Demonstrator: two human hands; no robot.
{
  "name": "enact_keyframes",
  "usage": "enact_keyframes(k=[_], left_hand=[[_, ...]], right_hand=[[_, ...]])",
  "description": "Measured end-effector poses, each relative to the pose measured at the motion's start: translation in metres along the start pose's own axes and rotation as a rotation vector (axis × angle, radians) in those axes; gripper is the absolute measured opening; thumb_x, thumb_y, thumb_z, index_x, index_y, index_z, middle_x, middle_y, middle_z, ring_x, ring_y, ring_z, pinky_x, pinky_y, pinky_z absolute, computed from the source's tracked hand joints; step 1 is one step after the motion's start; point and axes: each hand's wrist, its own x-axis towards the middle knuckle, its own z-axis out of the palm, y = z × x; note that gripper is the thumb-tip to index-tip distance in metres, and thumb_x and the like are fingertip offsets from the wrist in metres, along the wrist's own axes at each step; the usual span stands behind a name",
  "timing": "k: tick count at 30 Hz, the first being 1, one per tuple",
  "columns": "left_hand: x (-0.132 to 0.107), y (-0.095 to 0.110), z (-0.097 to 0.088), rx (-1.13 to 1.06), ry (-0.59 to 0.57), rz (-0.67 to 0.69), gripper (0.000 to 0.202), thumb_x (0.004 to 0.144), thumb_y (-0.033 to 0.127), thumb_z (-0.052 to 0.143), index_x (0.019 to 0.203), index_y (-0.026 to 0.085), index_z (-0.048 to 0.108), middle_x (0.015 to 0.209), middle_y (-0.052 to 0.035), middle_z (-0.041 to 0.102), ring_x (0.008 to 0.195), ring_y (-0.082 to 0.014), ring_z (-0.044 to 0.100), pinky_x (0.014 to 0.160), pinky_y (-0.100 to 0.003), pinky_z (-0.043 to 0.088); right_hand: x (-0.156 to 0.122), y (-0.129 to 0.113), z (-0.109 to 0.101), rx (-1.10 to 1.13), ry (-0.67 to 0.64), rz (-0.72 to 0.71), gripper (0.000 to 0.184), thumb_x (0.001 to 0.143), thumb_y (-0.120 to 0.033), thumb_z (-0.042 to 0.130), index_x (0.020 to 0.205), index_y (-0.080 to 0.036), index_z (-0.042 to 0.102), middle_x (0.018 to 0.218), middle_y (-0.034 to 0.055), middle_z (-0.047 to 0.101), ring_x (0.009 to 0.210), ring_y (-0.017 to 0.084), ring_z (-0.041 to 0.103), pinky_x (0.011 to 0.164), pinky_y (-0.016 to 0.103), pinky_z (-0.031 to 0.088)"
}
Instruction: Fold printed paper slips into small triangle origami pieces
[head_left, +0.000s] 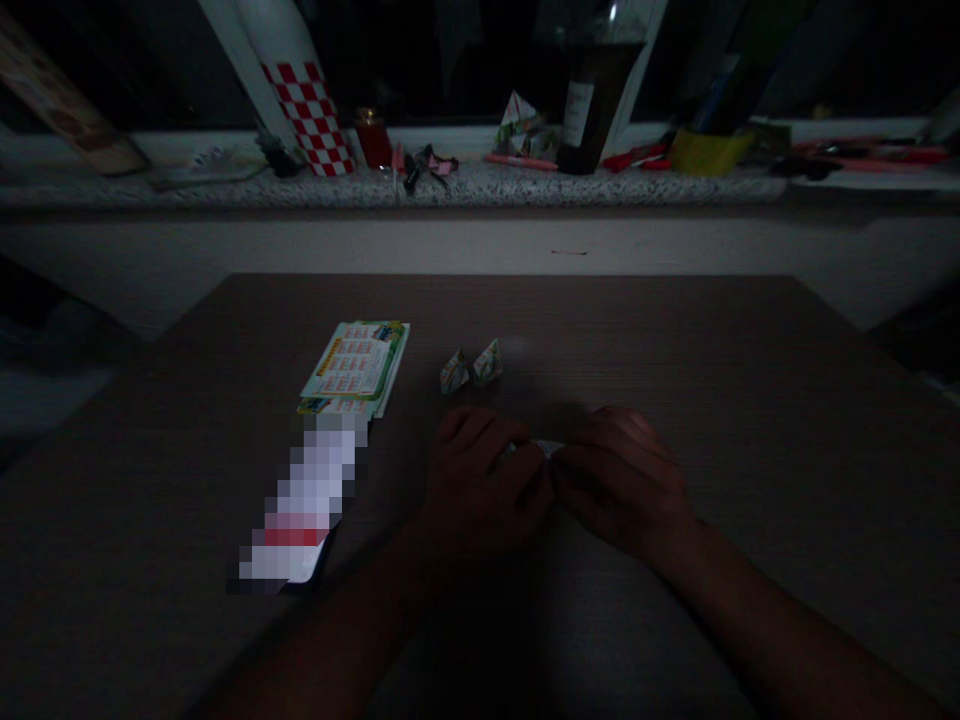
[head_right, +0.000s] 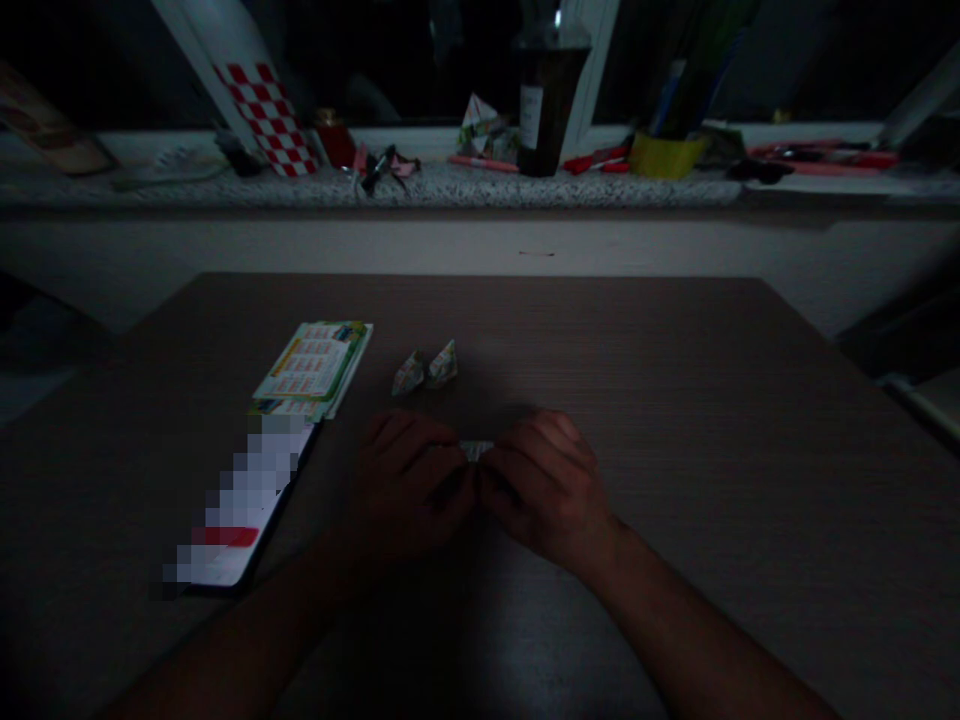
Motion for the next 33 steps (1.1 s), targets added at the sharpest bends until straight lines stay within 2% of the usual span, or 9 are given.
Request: enact_keyframes(k=[8, 11, 16, 19, 22, 25, 28, 33], left_hand=[[0.004, 0.000, -0.002, 0.033, 0.051, -0.114, 0.006, 0.072, 0.018, 0.064, 0.068, 0.019, 0.059, 0.078, -0.0016, 0.067, 0.080, -0.0189, 0.058, 0.083, -0.039, 0.040], [0.003, -0.010, -0.004, 0.078, 0.075, -0.157, 0.007, 0.071, 0.018, 0.066, 0.069, 0.019, 0.059, 0.080, -0.0015, 0.067, 0.082, -0.0198, 0.060, 0.084, -0.040, 0.040], [0.002, -0.026, -0.013, 0.111, 0.132, -0.210, 0.009, 0.070, 0.015, 0.064, 0.066, 0.019, 0.056, 0.078, -0.0023, 0.066, 0.077, -0.0202, 0.061, 0.077, -0.038, 0.042], [0.001, -0.023, -0.015, 0.030, 0.088, -0.173, 0.006, 0.072, 0.018, 0.064, 0.075, 0.019, 0.058, 0.084, -0.0040, 0.065, 0.082, -0.0206, 0.061, 0.077, -0.037, 0.045], [0.000, -0.015, -0.011, -0.055, 0.003, -0.089, 0.012, 0.075, 0.020, 0.064, 0.086, 0.018, 0.061, 0.090, -0.0059, 0.066, 0.088, -0.0208, 0.060, 0.081, -0.037, 0.046], [0.000, -0.011, -0.005, -0.089, -0.056, -0.006, 0.002, 0.077, 0.017, 0.063, 0.079, 0.019, 0.062, 0.082, -0.0029, 0.067, 0.081, -0.0176, 0.060, 0.079, -0.036, 0.045], [0.001, -0.010, -0.002, -0.122, -0.078, 0.061, 0.006, 0.077, 0.014, 0.063, 0.073, 0.018, 0.062, 0.072, 0.0004, 0.067, 0.073, -0.0150, 0.059, 0.075, -0.034, 0.043], [0.003, -0.011, -0.002, -0.147, -0.039, 0.043, 0.011, 0.075, 0.012, 0.063, 0.067, 0.018, 0.060, 0.067, 0.0021, 0.067, 0.068, -0.0128, 0.058, 0.073, -0.032, 0.043]], right_hand=[[0.003, -0.001, -0.001, 0.015, 0.013, -0.028, 0.018, 0.073, -0.009, 0.071, 0.085, -0.016, 0.060, 0.075, 0.0062, 0.065, 0.073, 0.020, 0.059, 0.072, 0.040, 0.050], [0.003, 0.000, -0.003, -0.001, 0.024, -0.014, 0.019, 0.072, -0.009, 0.072, 0.085, -0.016, 0.061, 0.074, 0.0053, 0.065, 0.071, 0.019, 0.059, 0.070, 0.039, 0.050], [0.001, 0.005, -0.008, -0.034, 0.025, 0.027, 0.018, 0.071, -0.008, 0.071, 0.083, -0.018, 0.061, 0.073, 0.0041, 0.066, 0.070, 0.019, 0.060, 0.070, 0.038, 0.049], [-0.001, 0.007, -0.008, -0.021, 0.016, 0.035, 0.017, 0.072, -0.010, 0.071, 0.083, -0.018, 0.062, 0.074, 0.0038, 0.066, 0.071, 0.019, 0.060, 0.071, 0.038, 0.048], [0.000, 0.006, -0.005, -0.007, 0.015, 0.020, 0.017, 0.072, -0.011, 0.071, 0.084, -0.019, 0.062, 0.075, 0.0038, 0.066, 0.073, 0.019, 0.061, 0.071, 0.038, 0.048], [0.001, 0.005, -0.003, -0.019, 0.012, 0.026, 0.015, 0.072, -0.012, 0.069, 0.082, -0.020, 0.061, 0.074, 0.0033, 0.065, 0.071, 0.019, 0.060, 0.070, 0.037, 0.047], [0.002, 0.006, -0.002, -0.058, 0.031, 0.081, 0.012, 0.073, -0.013, 0.067, 0.079, -0.021, 0.061, 0.072, 0.0022, 0.064, 0.070, 0.019, 0.060, 0.069, 0.036, 0.046], [0.002, 0.012, -0.005, -0.132, 0.059, 0.184, 0.008, 0.073, -0.015, 0.067, 0.072, -0.021, 0.061, 0.069, 0.0014, 0.064, 0.069, 0.019, 0.060, 0.068, 0.035, 0.043]])
